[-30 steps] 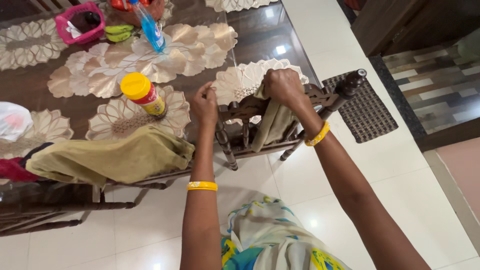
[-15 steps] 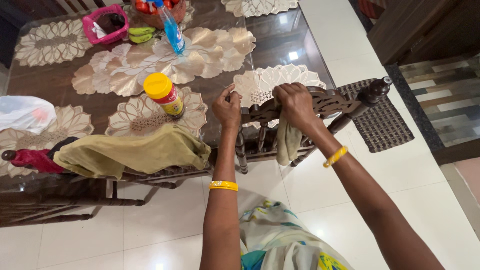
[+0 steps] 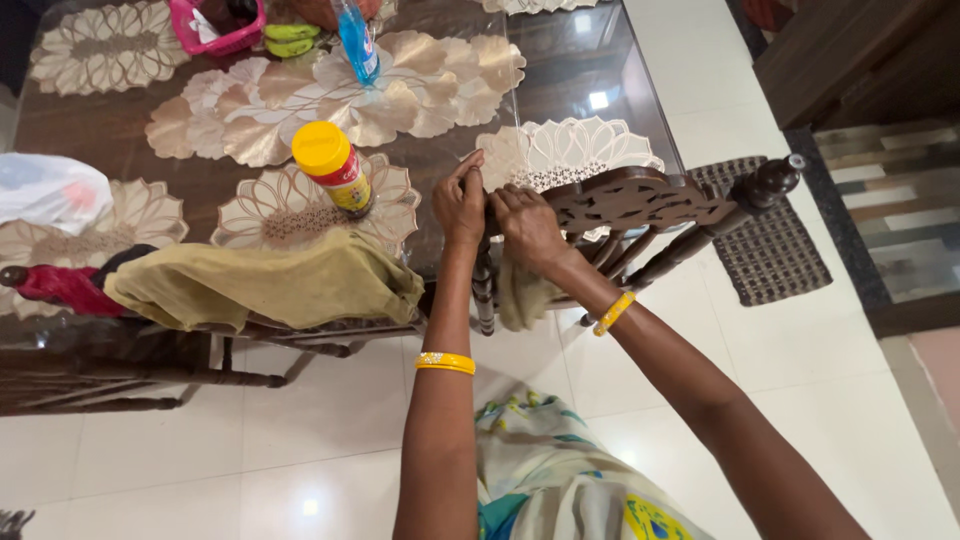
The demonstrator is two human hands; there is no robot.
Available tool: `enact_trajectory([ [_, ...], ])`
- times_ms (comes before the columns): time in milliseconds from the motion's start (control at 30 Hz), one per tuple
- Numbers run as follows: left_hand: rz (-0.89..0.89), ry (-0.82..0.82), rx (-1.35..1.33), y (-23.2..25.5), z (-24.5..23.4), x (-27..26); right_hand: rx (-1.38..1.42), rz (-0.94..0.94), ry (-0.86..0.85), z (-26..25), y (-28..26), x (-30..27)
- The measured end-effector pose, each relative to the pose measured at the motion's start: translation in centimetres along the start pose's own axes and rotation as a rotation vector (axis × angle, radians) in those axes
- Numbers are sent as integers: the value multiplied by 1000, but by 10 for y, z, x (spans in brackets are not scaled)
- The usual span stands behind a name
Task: The person wipes the backrest and legs of a wooden dining chair using a cloth. She starts by cleaning the upper backrest and then moves down to wipe the seat and the legs of the chair.
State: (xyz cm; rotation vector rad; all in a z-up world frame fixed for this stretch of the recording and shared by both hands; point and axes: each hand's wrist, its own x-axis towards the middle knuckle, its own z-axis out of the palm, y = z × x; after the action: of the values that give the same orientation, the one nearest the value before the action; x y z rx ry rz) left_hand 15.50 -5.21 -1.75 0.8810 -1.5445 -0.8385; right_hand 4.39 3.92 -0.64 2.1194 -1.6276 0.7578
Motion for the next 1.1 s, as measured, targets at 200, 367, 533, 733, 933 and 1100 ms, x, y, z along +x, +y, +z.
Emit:
enact_trajectory([
  [200,-1,37,12,-5,4,0,156,186,-400,21,40,35],
  [367,-3,48,4,-4,8,-2,30,77,-221,3,15,20],
  [533,-34,58,-183,-10,11,-2,-171,-180,191,-20,-14,-18],
  [733,-25,111,-220,-28,17,-5,868,266,209,-3,4,-27],
  [933,-98,211,-735,-96,38,-15,847,620,326,43,-25,4],
  [1100,-245,449,-616,-111,53,-20,928,280,149,65,24,52],
])
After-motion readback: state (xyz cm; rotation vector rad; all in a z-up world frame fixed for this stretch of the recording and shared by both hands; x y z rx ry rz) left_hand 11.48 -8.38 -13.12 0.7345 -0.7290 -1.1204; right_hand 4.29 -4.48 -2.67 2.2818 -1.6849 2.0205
